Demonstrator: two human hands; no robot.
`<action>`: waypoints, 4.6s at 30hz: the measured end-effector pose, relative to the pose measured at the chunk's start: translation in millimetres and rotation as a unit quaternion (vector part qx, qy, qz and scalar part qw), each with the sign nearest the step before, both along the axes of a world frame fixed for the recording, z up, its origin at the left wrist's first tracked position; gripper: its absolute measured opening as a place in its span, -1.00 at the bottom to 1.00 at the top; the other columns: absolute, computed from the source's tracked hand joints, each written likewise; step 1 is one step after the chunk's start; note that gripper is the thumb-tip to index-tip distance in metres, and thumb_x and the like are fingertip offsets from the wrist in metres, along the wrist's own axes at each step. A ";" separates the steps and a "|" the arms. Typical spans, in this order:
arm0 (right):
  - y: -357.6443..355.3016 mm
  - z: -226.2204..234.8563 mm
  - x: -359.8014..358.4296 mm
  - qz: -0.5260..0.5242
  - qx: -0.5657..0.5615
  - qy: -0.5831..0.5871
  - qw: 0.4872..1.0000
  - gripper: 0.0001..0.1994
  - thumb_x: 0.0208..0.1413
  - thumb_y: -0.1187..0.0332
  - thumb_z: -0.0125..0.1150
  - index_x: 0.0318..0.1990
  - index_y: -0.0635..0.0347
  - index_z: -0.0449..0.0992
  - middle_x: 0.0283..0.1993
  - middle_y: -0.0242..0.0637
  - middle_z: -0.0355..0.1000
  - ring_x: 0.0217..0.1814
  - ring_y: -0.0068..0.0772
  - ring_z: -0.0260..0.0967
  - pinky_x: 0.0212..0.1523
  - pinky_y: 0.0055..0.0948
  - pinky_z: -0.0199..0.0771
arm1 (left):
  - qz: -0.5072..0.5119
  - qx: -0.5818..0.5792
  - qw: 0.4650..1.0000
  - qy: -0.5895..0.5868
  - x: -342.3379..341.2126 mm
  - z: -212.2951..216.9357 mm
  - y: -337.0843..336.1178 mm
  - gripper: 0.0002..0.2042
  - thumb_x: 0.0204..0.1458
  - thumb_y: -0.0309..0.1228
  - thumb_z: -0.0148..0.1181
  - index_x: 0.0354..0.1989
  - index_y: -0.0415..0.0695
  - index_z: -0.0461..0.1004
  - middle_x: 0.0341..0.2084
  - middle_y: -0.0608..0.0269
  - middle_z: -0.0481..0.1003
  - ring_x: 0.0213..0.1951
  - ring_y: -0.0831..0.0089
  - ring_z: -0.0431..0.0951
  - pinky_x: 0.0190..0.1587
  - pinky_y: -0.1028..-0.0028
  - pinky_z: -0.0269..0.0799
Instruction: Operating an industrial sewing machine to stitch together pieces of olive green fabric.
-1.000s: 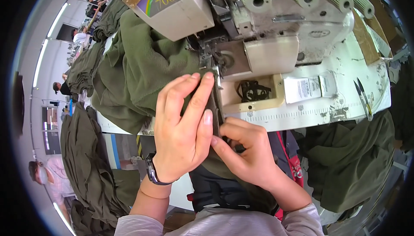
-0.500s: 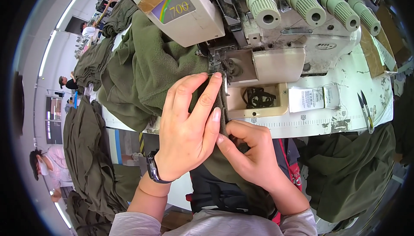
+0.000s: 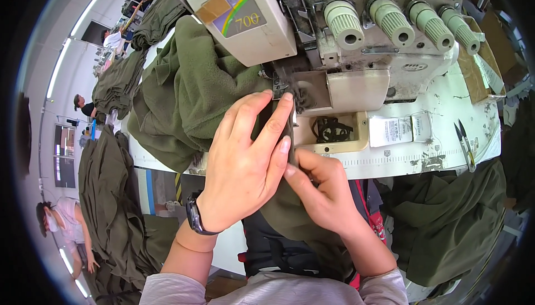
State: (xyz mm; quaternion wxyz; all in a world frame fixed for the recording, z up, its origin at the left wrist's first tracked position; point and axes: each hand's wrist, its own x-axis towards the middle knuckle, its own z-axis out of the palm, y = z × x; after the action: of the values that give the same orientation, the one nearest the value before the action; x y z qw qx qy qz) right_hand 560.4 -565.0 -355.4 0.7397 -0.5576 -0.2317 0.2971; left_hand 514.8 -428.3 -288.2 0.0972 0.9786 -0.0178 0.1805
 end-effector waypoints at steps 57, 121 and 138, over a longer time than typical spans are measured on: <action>-37.0 -77.4 -97.9 0.047 -0.173 -0.210 0.961 -0.80 -0.04 0.46 0.34 -0.30 0.37 0.48 -0.43 -0.18 0.32 -0.41 -0.13 0.38 -0.31 -0.35 0.41 | 0.192 -0.226 0.953 0.067 -137.6 -122.4 -45.4 -0.82 -0.01 -0.45 0.26 -0.27 -0.23 0.44 -0.35 0.21 0.43 -0.38 0.31 0.50 -0.38 0.36 0.43; -116.7 -45.7 -182.2 -0.094 -0.054 -0.072 0.992 -0.69 0.29 0.27 0.03 0.08 0.23 0.38 -0.38 -0.55 0.29 -0.31 -0.82 0.18 -0.28 -0.71 0.19 | -0.247 -0.226 0.939 -0.081 -321.1 -116.3 -172.0 -0.69 -0.31 -0.58 0.38 -0.27 -0.17 0.62 -0.31 0.25 0.57 -0.31 0.37 0.59 -0.32 0.43 0.53; -80.9 13.5 -128.9 -0.006 0.056 0.260 0.964 -0.80 0.16 0.51 0.24 -0.38 0.17 0.29 -0.46 -0.49 0.43 -0.46 -0.82 0.31 -0.47 -0.67 0.29 | 0.040 -0.896 0.441 0.006 -136.1 -116.7 10.1 -0.58 0.20 -0.19 0.15 0.15 -0.16 0.37 0.12 0.26 0.40 0.05 0.39 0.47 0.14 0.34 0.34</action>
State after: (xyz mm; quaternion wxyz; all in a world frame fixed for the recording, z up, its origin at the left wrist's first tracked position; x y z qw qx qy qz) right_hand 431.5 -645.9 -341.9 0.8063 -0.4205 -0.0446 0.4136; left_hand 378.8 -418.2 -404.9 0.9130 0.3464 0.1938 0.0941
